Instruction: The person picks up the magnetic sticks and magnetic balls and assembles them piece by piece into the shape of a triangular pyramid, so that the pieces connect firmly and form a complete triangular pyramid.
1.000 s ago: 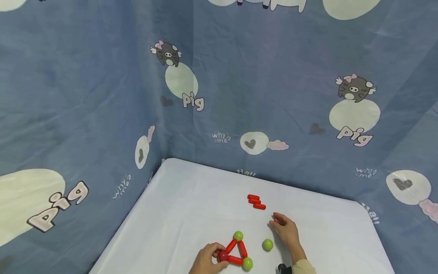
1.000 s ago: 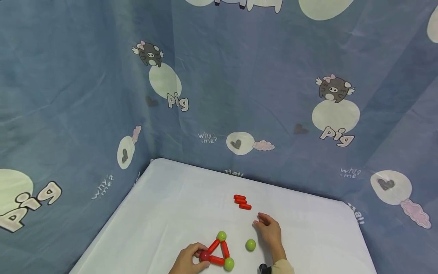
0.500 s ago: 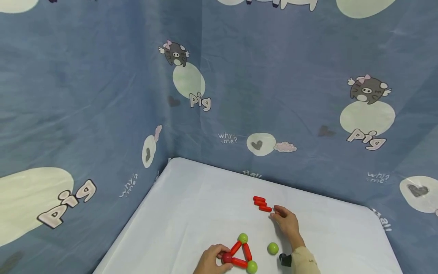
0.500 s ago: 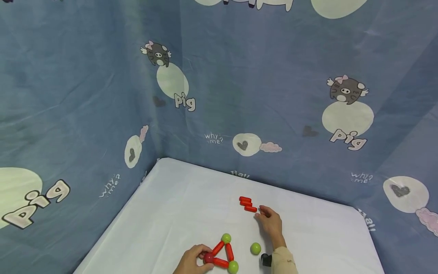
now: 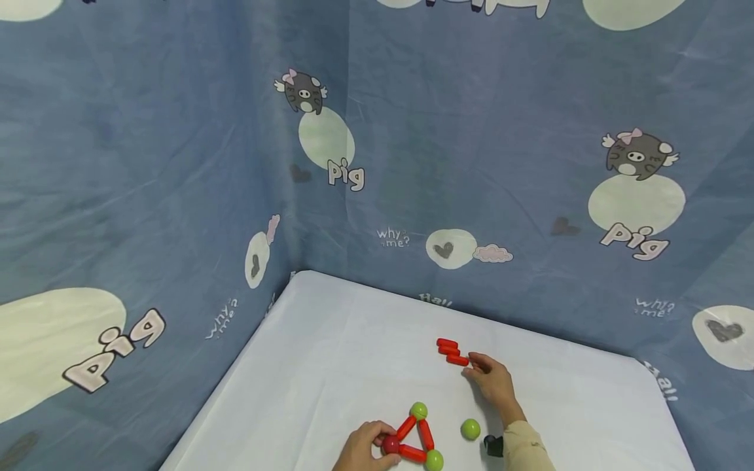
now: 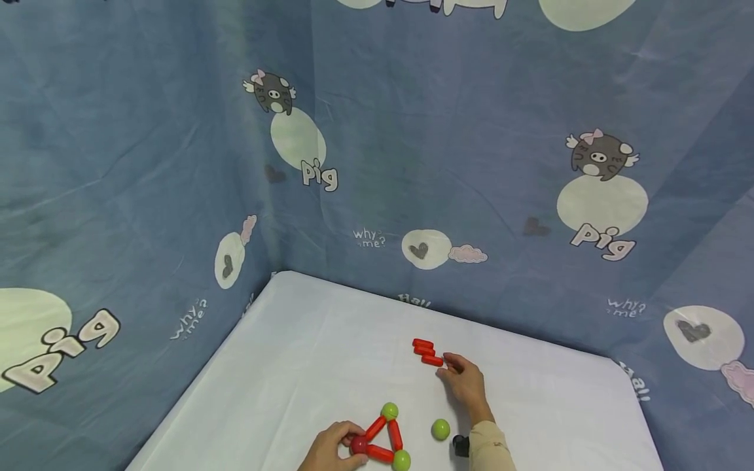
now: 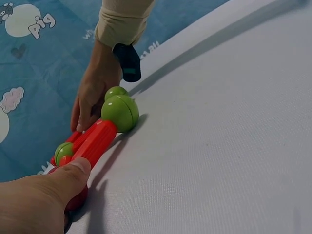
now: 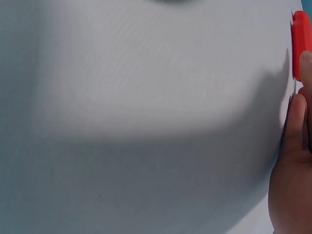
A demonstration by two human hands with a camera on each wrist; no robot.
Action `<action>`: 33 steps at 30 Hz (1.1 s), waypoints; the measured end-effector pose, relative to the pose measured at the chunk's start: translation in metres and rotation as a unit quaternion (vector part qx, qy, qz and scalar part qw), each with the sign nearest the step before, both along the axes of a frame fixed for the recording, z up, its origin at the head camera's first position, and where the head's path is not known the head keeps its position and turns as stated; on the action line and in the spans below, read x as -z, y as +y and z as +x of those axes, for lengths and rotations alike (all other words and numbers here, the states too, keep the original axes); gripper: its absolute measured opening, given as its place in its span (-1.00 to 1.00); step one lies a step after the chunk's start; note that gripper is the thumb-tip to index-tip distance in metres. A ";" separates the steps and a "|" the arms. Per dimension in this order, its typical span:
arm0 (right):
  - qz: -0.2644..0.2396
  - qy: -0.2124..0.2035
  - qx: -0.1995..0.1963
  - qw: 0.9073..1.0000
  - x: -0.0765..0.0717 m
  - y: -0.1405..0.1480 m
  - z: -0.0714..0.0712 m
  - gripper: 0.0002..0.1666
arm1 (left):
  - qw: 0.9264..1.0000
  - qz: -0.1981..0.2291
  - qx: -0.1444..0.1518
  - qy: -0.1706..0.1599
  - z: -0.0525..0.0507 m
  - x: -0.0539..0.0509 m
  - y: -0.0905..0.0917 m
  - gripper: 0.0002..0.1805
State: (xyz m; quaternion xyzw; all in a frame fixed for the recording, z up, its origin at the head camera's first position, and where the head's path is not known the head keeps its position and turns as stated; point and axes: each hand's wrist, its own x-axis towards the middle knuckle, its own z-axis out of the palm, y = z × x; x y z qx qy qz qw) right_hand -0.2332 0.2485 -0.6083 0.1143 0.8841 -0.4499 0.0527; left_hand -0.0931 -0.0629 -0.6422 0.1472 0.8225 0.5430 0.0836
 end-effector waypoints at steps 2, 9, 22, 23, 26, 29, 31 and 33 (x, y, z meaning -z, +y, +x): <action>0.005 0.005 0.000 1.000 0.000 -0.002 -0.001 -0.45 | 1.000 0.000 0.001 -0.005 0.000 0.000 0.000 -0.64; 0.023 0.021 0.011 0.999 -0.003 -0.008 -0.003 -0.56 | 1.000 0.005 0.003 -0.003 0.001 -0.001 0.000 -0.63; 0.038 0.016 0.017 0.999 -0.004 -0.011 -0.002 -0.66 | 1.000 0.005 0.005 0.019 0.000 0.004 0.000 -0.64; 0.037 0.015 0.018 0.999 -0.003 -0.011 -0.001 -0.66 | 1.000 0.003 0.005 0.020 -0.001 0.004 0.000 -0.64; 0.035 0.014 0.020 0.999 -0.002 -0.011 0.000 -0.66 | 1.000 0.002 0.003 0.018 -0.001 0.004 0.000 -0.64; 0.034 0.015 0.019 0.999 -0.001 -0.011 0.002 -0.66 | 1.000 0.002 0.000 0.018 0.000 0.004 0.000 -0.64; 0.035 0.018 0.018 0.999 -0.002 -0.010 0.003 -0.65 | 1.000 0.002 0.001 0.022 0.000 0.003 0.000 -0.64; 0.033 0.016 0.020 0.999 -0.004 -0.010 0.005 -0.64 | 1.000 0.001 0.000 0.021 0.001 0.003 0.000 -0.64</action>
